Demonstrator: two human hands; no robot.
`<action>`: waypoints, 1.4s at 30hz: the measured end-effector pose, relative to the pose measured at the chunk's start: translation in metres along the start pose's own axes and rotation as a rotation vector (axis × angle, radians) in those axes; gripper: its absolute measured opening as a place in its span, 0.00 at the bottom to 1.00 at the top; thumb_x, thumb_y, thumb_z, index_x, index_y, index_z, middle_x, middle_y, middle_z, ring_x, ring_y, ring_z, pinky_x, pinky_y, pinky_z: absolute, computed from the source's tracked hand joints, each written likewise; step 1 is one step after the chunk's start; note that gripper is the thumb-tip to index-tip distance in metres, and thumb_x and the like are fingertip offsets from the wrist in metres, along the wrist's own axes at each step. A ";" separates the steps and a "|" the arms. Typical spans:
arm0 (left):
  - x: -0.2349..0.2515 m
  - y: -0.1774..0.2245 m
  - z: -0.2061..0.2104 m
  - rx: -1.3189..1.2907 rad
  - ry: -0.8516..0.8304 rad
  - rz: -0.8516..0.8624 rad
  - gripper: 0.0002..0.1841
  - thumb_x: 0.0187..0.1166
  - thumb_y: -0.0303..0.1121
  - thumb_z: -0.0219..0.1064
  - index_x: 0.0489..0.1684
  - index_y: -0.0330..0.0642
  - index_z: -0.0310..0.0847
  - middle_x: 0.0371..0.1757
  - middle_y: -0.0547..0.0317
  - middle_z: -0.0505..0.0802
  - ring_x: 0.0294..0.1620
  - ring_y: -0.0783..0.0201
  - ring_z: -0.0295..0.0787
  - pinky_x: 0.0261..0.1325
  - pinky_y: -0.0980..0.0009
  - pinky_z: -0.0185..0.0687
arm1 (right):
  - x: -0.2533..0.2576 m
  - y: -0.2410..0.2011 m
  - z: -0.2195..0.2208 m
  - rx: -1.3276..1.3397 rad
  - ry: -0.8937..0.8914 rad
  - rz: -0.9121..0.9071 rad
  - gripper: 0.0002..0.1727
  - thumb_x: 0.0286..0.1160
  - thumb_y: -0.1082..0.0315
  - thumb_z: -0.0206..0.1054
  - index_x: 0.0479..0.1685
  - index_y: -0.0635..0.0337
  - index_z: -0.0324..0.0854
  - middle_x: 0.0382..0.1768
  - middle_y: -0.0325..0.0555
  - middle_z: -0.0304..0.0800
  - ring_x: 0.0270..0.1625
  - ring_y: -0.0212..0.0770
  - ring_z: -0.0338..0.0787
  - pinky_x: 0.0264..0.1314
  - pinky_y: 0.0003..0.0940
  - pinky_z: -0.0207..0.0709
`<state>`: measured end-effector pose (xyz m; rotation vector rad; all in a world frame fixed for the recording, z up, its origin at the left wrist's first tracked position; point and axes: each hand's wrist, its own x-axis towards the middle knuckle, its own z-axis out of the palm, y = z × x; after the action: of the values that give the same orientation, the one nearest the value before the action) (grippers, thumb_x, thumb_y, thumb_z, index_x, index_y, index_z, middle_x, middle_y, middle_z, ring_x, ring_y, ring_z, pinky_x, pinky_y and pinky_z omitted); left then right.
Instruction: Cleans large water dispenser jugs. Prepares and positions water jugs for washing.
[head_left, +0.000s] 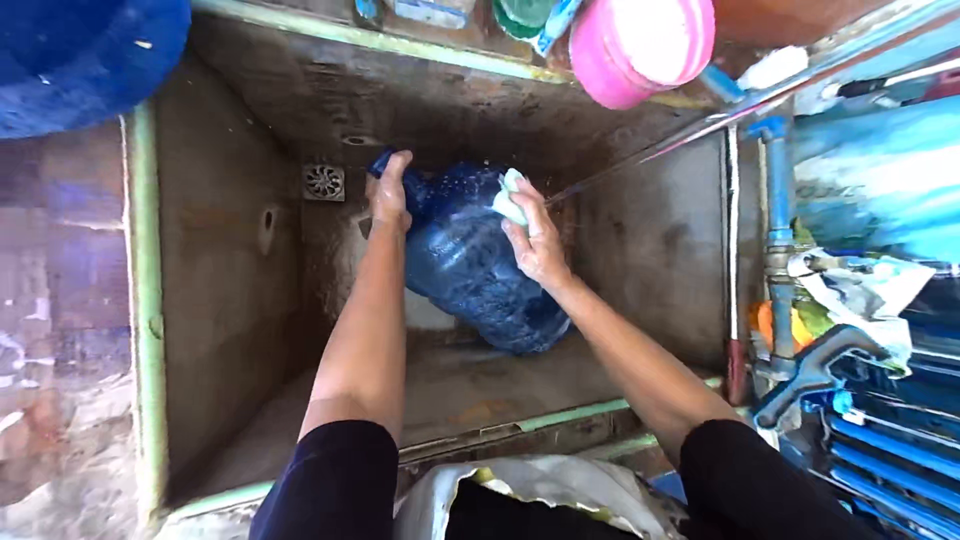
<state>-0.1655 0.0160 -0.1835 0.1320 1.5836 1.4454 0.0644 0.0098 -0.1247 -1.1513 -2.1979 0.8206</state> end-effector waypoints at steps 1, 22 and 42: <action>-0.011 0.002 -0.001 -0.019 -0.106 0.049 0.30 0.75 0.42 0.69 0.74 0.36 0.70 0.57 0.49 0.89 0.55 0.60 0.88 0.60 0.59 0.86 | 0.006 0.001 -0.007 -0.022 -0.019 -0.059 0.21 0.80 0.71 0.60 0.67 0.76 0.81 0.80 0.72 0.73 0.87 0.69 0.67 0.91 0.57 0.57; -0.018 -0.010 -0.103 -0.138 -0.078 -0.015 0.21 0.84 0.45 0.58 0.70 0.43 0.72 0.55 0.56 0.88 0.53 0.64 0.86 0.58 0.61 0.84 | 0.053 -0.035 -0.153 -0.193 0.312 -0.032 0.19 0.80 0.76 0.60 0.65 0.79 0.81 0.70 0.71 0.82 0.78 0.53 0.80 0.83 0.40 0.70; 0.000 -0.025 -0.121 -0.205 -0.050 -0.042 0.18 0.88 0.43 0.51 0.68 0.44 0.70 0.54 0.57 0.87 0.53 0.65 0.85 0.58 0.65 0.83 | 0.246 0.041 -0.158 -0.731 -0.240 0.610 0.33 0.83 0.67 0.60 0.85 0.75 0.61 0.83 0.83 0.58 0.86 0.80 0.60 0.79 0.79 0.57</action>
<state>-0.2357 -0.0782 -0.2226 0.0145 1.3813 1.5502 0.0706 0.2801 -0.0058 -2.2514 -2.4469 0.3617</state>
